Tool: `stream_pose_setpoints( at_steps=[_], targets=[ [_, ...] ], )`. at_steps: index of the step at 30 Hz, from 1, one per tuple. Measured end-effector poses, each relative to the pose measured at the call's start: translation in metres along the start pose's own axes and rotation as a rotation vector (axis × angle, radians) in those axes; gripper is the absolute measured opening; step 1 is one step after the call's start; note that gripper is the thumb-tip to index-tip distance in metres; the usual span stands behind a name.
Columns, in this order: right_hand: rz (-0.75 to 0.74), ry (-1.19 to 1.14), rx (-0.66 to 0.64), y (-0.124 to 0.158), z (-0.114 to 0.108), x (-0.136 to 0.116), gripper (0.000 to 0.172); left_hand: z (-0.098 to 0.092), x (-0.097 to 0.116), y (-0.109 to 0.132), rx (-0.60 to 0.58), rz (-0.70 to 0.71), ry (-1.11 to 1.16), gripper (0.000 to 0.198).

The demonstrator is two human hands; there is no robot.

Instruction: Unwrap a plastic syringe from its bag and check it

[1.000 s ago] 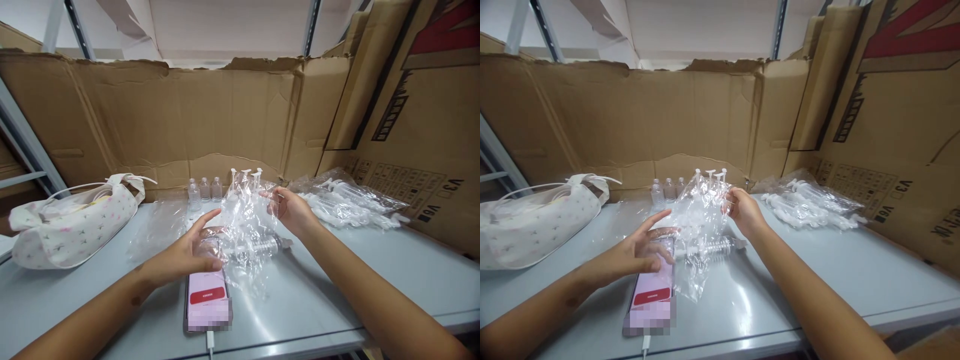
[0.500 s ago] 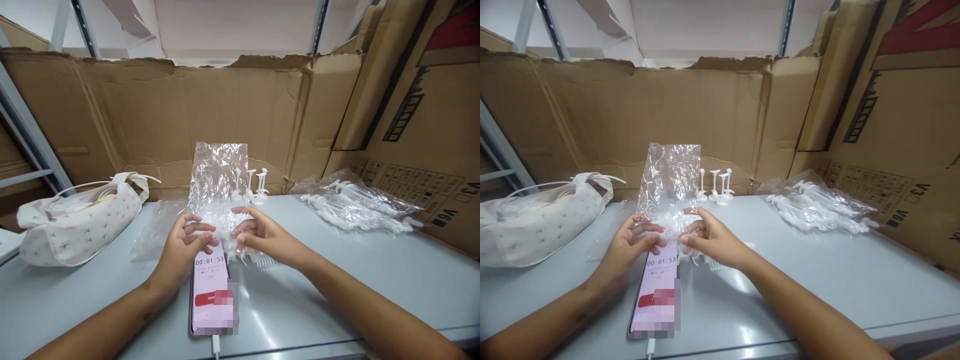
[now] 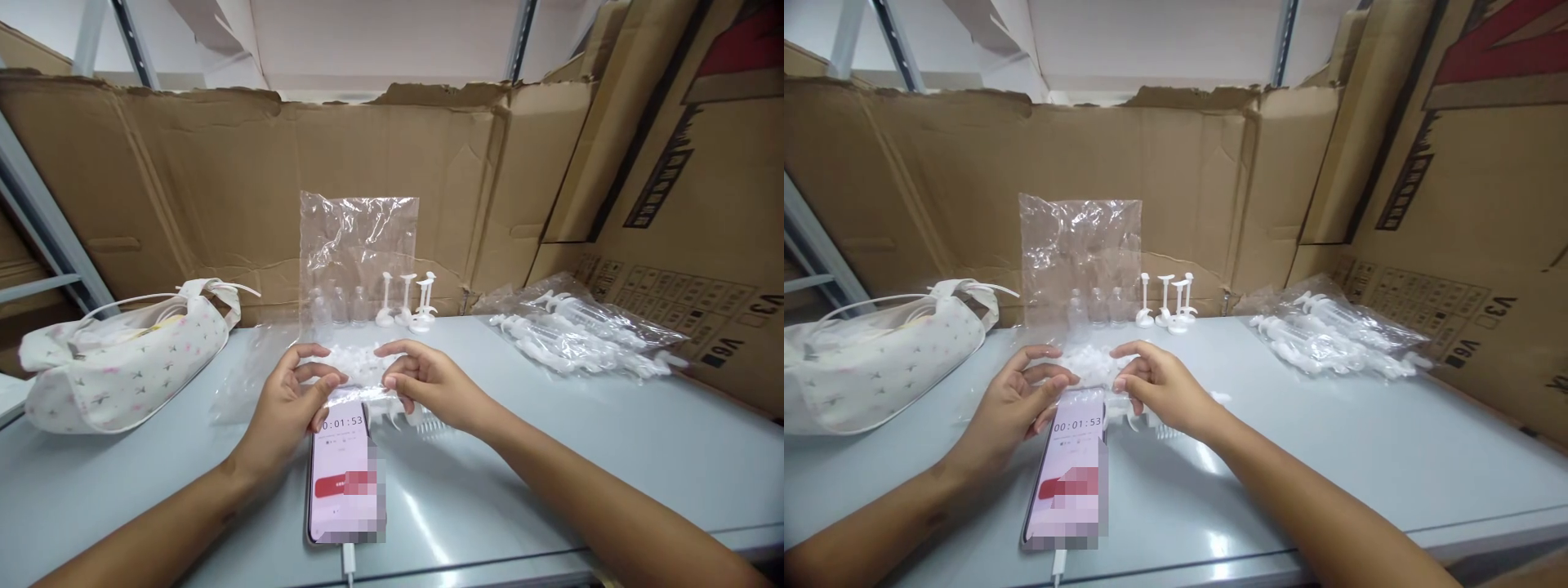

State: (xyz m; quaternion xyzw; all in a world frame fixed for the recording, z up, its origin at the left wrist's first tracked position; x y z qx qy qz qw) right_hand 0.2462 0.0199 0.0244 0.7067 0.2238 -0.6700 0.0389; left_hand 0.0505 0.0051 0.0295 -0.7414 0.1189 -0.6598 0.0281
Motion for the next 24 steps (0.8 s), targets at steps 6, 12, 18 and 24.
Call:
stream_pose_setpoints(
  at_steps=[6, 12, 18, 24],
  targets=[
    [-0.013, 0.005, 0.009, 0.001, -0.007, -0.002, 0.026, -0.003, -0.005, 0.002, -0.073, -0.020, -0.075, 0.036],
    [-0.036, -0.071, 0.098, 0.001, -0.010, -0.003, 0.022, 0.000, -0.012, 0.007, -0.338, -0.061, -0.080, 0.045],
    [0.108, -0.088, -0.007, 0.003, -0.003, 0.000, 0.018, -0.012, -0.015, -0.001, -0.387, -0.007, 0.143, 0.062],
    [0.151, -0.133, -0.239, 0.008, 0.007, 0.002, 0.026, -0.011, -0.012, -0.003, -0.261, -0.089, 0.112, 0.058]
  ],
)
Point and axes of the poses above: each hand's wrist, its own y-axis away from the middle knuckle, its own z-axis out of the palm, x = y × z, the point moved 2 cm from there along -y, towards the middle knuckle, and after that the axes turned 6 degrees about -y, right-handed, at the moved point
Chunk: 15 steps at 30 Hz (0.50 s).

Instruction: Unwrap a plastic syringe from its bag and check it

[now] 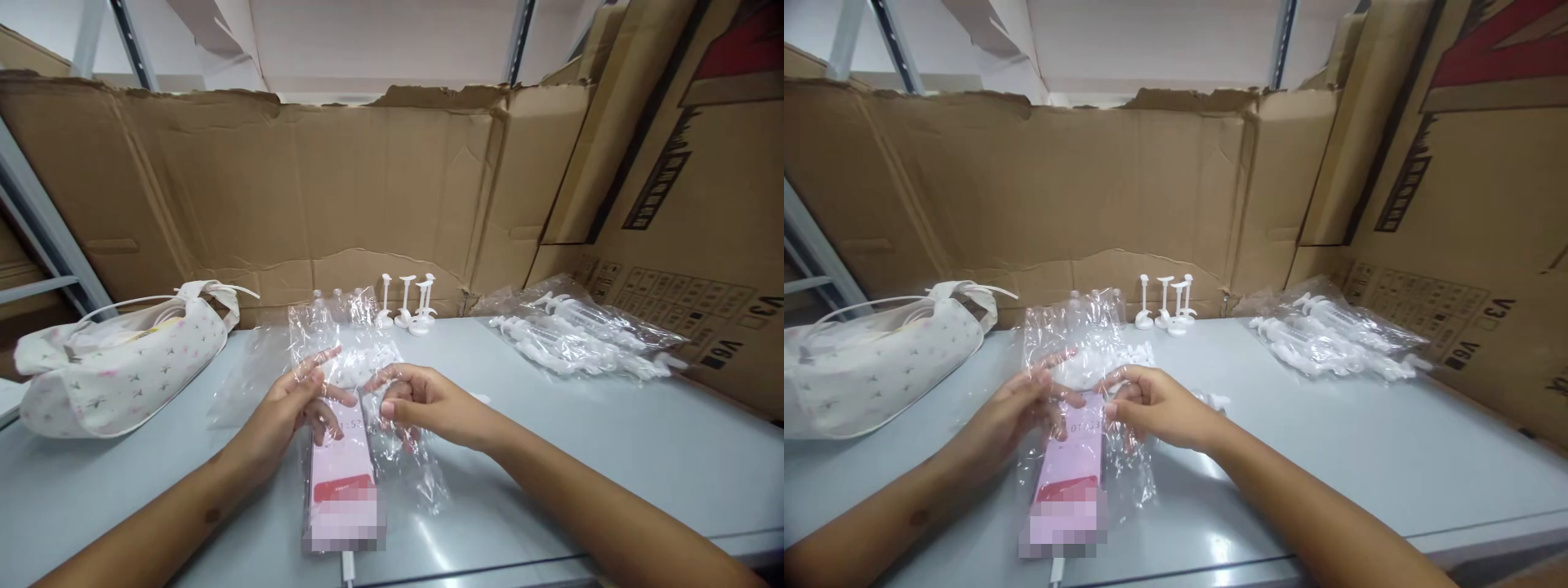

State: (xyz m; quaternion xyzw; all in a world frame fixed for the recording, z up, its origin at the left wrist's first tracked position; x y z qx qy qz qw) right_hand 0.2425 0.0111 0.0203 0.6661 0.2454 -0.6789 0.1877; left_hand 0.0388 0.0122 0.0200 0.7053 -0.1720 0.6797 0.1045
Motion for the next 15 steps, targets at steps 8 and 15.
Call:
stream_pose_setpoints(
  at_steps=[8, 15],
  targets=[
    [-0.114, -0.006, 0.325, -0.003, -0.009, -0.005, 0.021, 0.016, 0.001, 0.008, -0.078, -0.048, -0.017, 0.052],
    [-0.063, 0.051, 0.320, -0.005, -0.015, -0.001, 0.014, 0.007, 0.001, 0.004, -0.042, -0.001, -0.044, 0.055]
  ],
)
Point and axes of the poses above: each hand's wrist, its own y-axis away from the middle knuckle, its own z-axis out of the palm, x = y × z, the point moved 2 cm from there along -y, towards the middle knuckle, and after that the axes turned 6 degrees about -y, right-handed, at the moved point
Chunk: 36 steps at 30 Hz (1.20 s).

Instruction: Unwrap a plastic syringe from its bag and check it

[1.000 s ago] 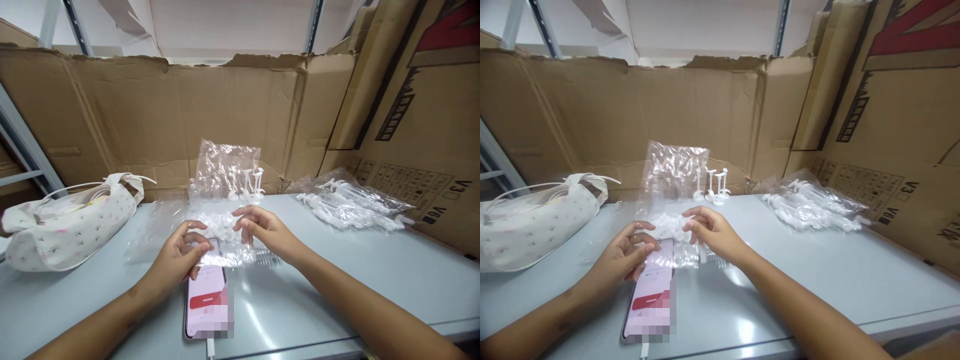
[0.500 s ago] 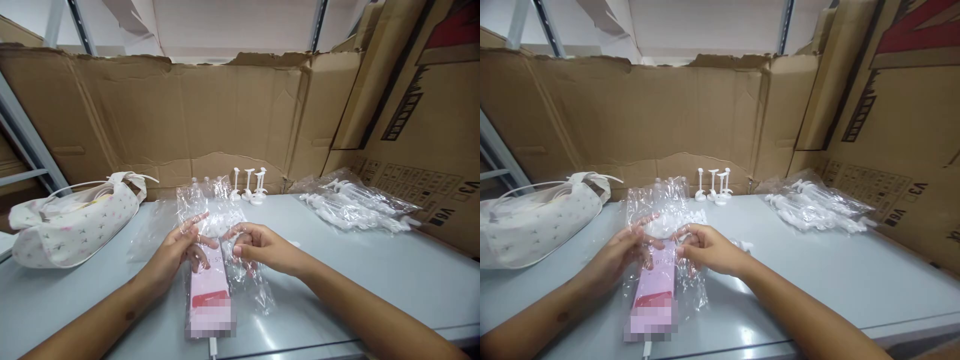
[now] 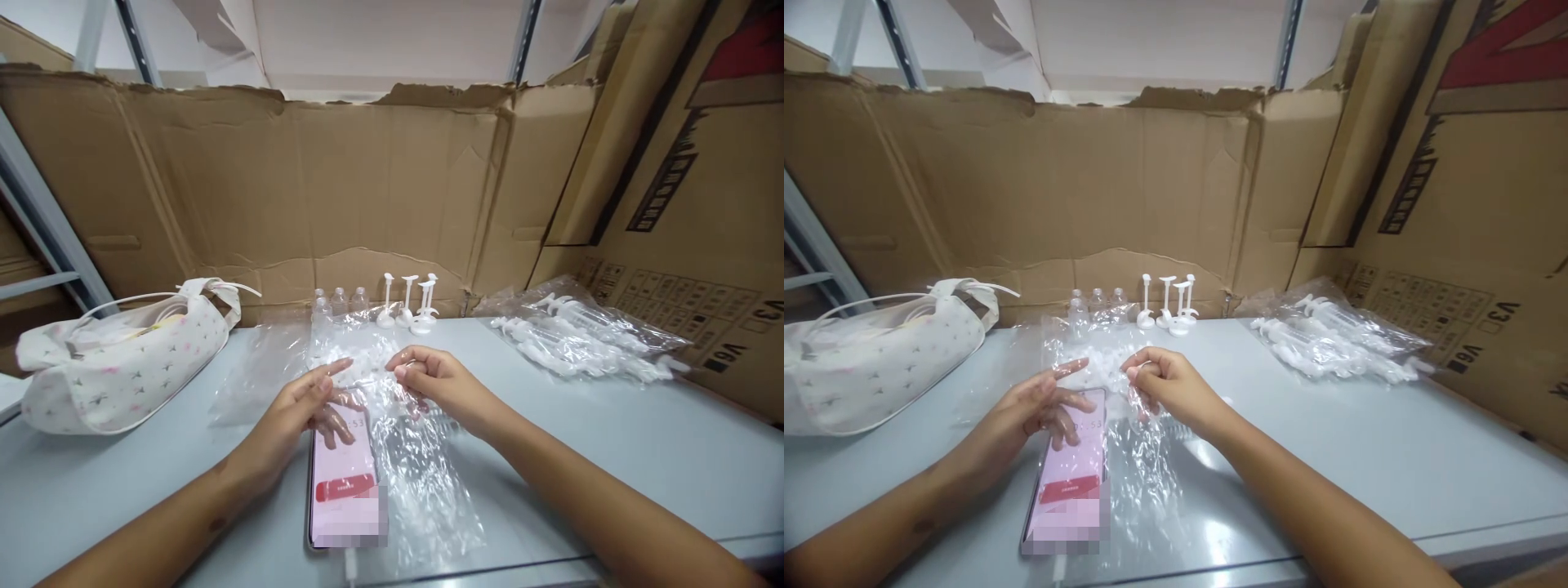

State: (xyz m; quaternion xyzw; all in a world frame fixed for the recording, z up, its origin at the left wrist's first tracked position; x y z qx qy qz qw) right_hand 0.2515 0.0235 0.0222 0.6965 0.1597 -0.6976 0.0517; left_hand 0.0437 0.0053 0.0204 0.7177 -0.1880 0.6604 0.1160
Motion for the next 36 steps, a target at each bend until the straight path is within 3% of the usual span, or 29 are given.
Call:
stream_pose_setpoints(
  at_steps=[6, 13, 19, 22, 28, 36],
  targets=[
    [0.043, -0.018, -0.265, 0.006, 0.006, -0.004, 0.021, -0.006, 0.000, -0.002, 0.087, 0.008, 0.003, 0.048],
    [-0.076, -0.054, -0.051, 0.004, 0.001, -0.007, 0.022, 0.009, 0.000, 0.002, -0.082, -0.058, -0.026, 0.046],
    [-0.054, -0.022, 0.059, 0.002, 0.001, -0.006, 0.021, 0.004, 0.000, 0.001, -0.014, -0.015, -0.020, 0.048],
    [-0.070, -0.012, 0.054, 0.004, 0.002, -0.007, 0.021, 0.001, 0.000, 0.001, -0.009, 0.005, -0.041, 0.048],
    [-0.070, 0.048, -0.090, 0.008, 0.004, -0.005, 0.026, -0.003, 0.001, 0.001, 0.065, 0.050, -0.078, 0.047],
    [-0.121, 0.076, 0.028, 0.005, 0.001, -0.006, 0.028, 0.003, -0.004, -0.001, 0.025, 0.042, -0.041, 0.044]
  ],
)
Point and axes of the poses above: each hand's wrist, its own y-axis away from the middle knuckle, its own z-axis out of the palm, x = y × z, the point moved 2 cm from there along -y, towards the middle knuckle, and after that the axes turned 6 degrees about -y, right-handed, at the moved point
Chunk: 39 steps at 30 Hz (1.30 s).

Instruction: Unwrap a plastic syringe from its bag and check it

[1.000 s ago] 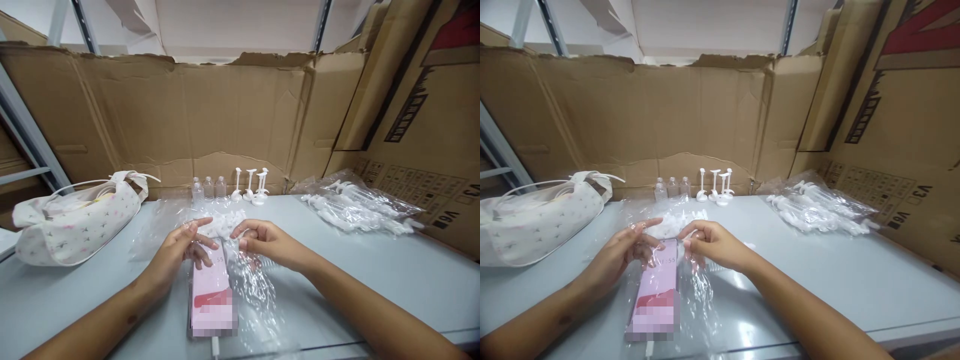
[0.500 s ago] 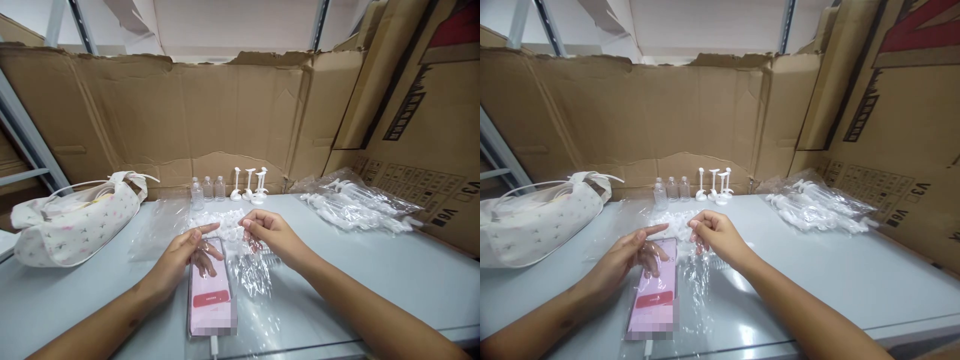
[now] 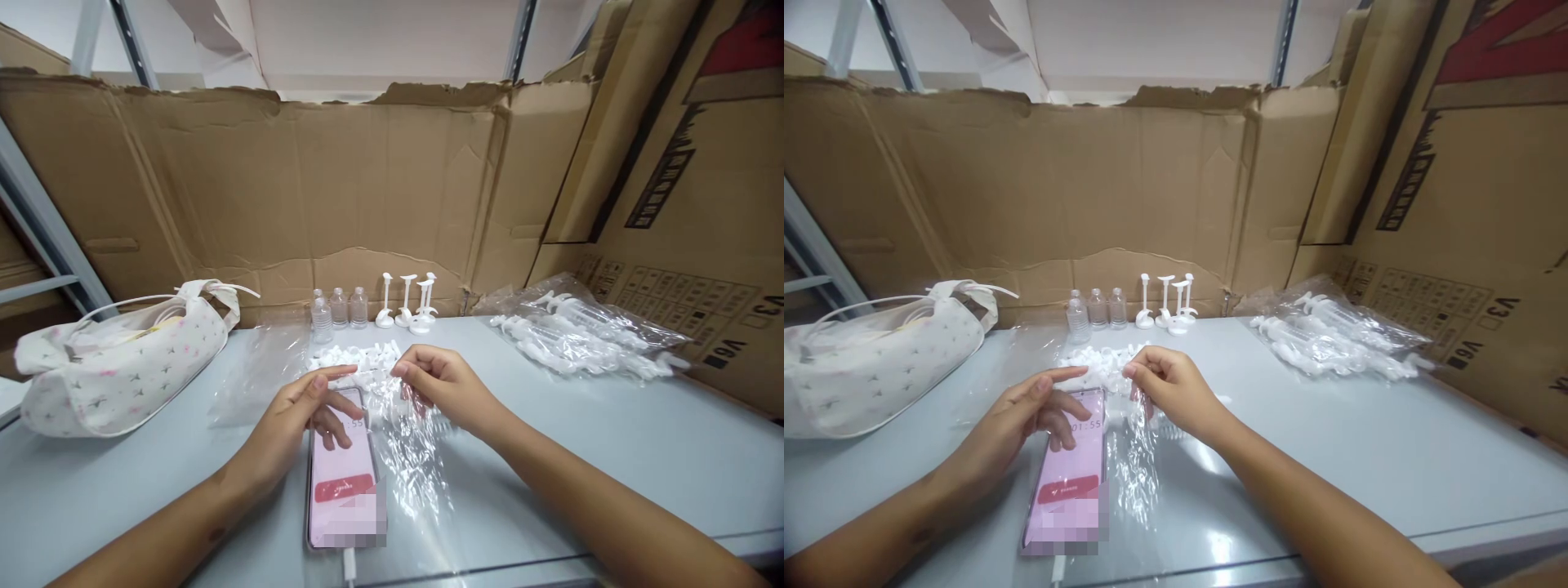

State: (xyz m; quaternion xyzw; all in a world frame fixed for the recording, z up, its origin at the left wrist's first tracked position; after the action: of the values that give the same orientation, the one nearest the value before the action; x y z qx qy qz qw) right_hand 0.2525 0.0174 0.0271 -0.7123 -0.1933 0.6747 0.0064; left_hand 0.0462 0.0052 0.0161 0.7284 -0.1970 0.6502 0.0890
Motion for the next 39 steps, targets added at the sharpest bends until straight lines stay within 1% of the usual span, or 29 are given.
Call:
stream_pose_setpoints(
  at_steps=[4, 7, 10, 12, 13, 14, 16, 17, 19, 20, 23, 24, 25, 27, 28, 29, 32, 36, 38, 39],
  targets=[
    [-0.010, 0.014, 0.020, -0.002, 0.000, 0.000, 0.026, -0.004, 0.003, 0.000, 0.036, 0.013, 0.009, 0.045],
    [-0.047, 0.001, 0.088, -0.003, -0.006, -0.001, 0.025, -0.006, 0.007, 0.001, 0.022, 0.010, -0.048, 0.044],
    [-0.103, -0.010, 0.209, -0.003, -0.016, -0.004, 0.025, -0.004, 0.006, 0.002, -0.069, -0.025, -0.148, 0.041],
    [-0.139, -0.023, 0.286, -0.003, -0.022, -0.007, 0.025, -0.001, 0.004, 0.004, -0.132, -0.067, -0.226, 0.034],
    [-0.156, -0.031, 0.316, -0.003, -0.024, -0.008, 0.025, -0.001, 0.003, 0.004, -0.137, -0.078, -0.259, 0.029],
    [-0.176, -0.040, 0.332, -0.003, -0.026, -0.009, 0.025, -0.001, 0.004, 0.004, -0.121, -0.077, -0.285, 0.026],
    [-0.215, -0.050, 0.321, -0.004, -0.028, -0.010, 0.028, -0.007, 0.009, 0.002, -0.041, -0.035, -0.314, 0.023],
    [-0.227, -0.045, 0.305, -0.004, -0.029, -0.010, 0.030, -0.012, 0.014, 0.000, 0.009, -0.006, -0.322, 0.022],
    [-0.239, -0.013, 0.269, -0.004, -0.031, -0.010, 0.033, -0.030, 0.027, -0.004, 0.134, 0.053, -0.341, 0.022],
    [-0.237, 0.014, 0.259, -0.004, -0.032, -0.011, 0.032, -0.041, 0.033, -0.007, 0.207, 0.072, -0.362, 0.022],
    [-0.206, 0.114, 0.249, -0.005, -0.034, -0.011, 0.028, -0.079, 0.051, -0.016, 0.484, 0.218, -0.381, 0.019],
    [-0.189, 0.145, 0.252, -0.005, -0.034, -0.010, 0.026, -0.091, 0.054, -0.019, 0.555, 0.239, -0.384, 0.019],
    [-0.169, 0.173, 0.259, -0.005, -0.034, -0.009, 0.025, -0.102, 0.054, -0.023, 0.602, 0.227, -0.394, 0.020],
    [-0.136, 0.215, 0.281, -0.006, -0.033, -0.007, 0.023, -0.120, 0.050, -0.030, 0.636, 0.151, -0.431, 0.023],
    [-0.124, 0.231, 0.293, -0.006, -0.033, -0.006, 0.023, -0.128, 0.045, -0.034, 0.636, 0.081, -0.465, 0.026],
    [-0.115, 0.243, 0.302, -0.006, -0.033, -0.005, 0.022, -0.135, 0.039, -0.037, 0.640, 0.005, -0.503, 0.030],
    [-0.101, 0.263, 0.313, -0.006, -0.033, -0.003, 0.023, -0.152, 0.023, -0.042, 0.640, -0.109, -0.564, 0.040],
    [-0.101, 0.303, 0.319, -0.006, -0.032, -0.002, 0.024, -0.165, 0.007, -0.044, 0.635, -0.198, -0.677, 0.046],
    [-0.106, 0.390, 0.296, -0.005, -0.031, -0.004, 0.026, -0.167, 0.000, -0.046, 0.625, -0.230, -0.771, 0.044],
    [-0.108, 0.456, 0.265, -0.004, -0.030, -0.005, 0.028, -0.167, -0.003, -0.047, 0.618, -0.244, -0.824, 0.042]
  ],
)
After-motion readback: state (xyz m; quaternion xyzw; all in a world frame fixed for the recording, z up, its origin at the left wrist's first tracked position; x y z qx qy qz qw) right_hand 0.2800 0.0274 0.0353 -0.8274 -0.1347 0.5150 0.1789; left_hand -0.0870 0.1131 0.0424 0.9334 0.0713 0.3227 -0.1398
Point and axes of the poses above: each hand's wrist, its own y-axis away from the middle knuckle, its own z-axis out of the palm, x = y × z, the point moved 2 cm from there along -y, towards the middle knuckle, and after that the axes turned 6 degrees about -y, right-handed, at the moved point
